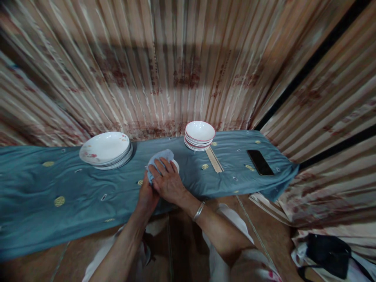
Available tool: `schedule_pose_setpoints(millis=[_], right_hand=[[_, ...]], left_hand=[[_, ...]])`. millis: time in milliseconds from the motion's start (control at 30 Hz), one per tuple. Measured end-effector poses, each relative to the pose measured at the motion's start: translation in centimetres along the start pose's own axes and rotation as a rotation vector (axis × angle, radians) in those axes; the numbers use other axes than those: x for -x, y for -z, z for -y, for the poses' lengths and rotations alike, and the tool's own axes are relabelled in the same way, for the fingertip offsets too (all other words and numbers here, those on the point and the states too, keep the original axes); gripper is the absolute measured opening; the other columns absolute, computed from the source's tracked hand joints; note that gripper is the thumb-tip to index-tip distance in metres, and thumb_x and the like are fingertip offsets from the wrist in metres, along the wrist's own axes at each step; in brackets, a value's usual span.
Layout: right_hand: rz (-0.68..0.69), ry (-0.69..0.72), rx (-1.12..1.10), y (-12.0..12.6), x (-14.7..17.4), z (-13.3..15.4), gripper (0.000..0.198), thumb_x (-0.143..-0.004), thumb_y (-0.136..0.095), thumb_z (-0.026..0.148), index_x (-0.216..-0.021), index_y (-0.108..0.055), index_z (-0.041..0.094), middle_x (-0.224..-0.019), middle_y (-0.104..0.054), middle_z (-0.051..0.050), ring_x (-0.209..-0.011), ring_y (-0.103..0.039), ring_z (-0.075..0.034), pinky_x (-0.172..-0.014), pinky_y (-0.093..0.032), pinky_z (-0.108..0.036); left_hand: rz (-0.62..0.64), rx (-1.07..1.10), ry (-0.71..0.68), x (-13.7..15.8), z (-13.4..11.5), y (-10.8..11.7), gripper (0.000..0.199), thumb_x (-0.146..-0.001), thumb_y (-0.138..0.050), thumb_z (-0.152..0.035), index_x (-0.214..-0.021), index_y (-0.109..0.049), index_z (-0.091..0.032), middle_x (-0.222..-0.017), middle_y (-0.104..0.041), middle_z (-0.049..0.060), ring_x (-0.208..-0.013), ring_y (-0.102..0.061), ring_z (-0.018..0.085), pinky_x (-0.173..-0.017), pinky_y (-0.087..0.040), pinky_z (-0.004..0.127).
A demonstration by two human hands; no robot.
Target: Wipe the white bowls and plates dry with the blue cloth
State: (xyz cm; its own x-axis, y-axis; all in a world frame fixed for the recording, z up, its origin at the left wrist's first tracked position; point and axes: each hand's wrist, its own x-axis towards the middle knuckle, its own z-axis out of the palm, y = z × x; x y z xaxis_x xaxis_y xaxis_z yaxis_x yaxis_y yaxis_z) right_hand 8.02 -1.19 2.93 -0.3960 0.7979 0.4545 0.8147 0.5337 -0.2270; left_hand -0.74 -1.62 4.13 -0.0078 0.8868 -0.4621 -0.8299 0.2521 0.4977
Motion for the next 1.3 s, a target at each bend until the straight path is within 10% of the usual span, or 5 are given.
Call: schedule_pose_setpoints(millis=[533,900,1300], right_hand=[[-0.060,-0.190,-0.240,1.6,-2.3,-3.9,0.039,-0.096,-0.044,0.026,-0.129,-0.058,0.012,-0.130,-0.063,-0.016,-0.122,-0.057,-0.024,-0.108,-0.043,-0.041],[-0.024,0.026,-0.282,3.9,-0.7,-3.8,0.041,-0.099,-0.039,0.026,-0.134,-0.055,0.015,-0.145,-0.050,-0.015,-0.139,-0.040,-0.024,-0.115,-0.035,-0.047],[0.037,-0.509,-0.890,1.0,-1.7,-10.5,0.036,-0.090,-0.051,0.033,-0.120,-0.069,0.020,-0.116,-0.071,-0.004,-0.110,-0.063,-0.021,-0.104,-0.045,-0.040]], left_hand=[[0.186,-0.192,-0.109,-0.6,1.1,0.9,0.030,-0.087,-0.062,-0.033,-0.102,-0.071,-0.009,-0.100,-0.075,0.013,-0.112,-0.065,0.025,-0.101,-0.047,0.037],[0.257,-0.650,-0.315,-1.8,1.3,2.7,0.025,-0.083,-0.065,-0.037,-0.087,-0.073,-0.013,-0.079,-0.073,0.008,-0.080,-0.066,0.022,-0.071,-0.052,0.030],[0.327,-0.734,-0.246,-1.3,1.1,2.6,0.050,-0.083,-0.058,-0.057,-0.097,-0.074,-0.012,-0.088,-0.076,0.012,-0.088,-0.069,0.026,-0.083,-0.052,0.035]])
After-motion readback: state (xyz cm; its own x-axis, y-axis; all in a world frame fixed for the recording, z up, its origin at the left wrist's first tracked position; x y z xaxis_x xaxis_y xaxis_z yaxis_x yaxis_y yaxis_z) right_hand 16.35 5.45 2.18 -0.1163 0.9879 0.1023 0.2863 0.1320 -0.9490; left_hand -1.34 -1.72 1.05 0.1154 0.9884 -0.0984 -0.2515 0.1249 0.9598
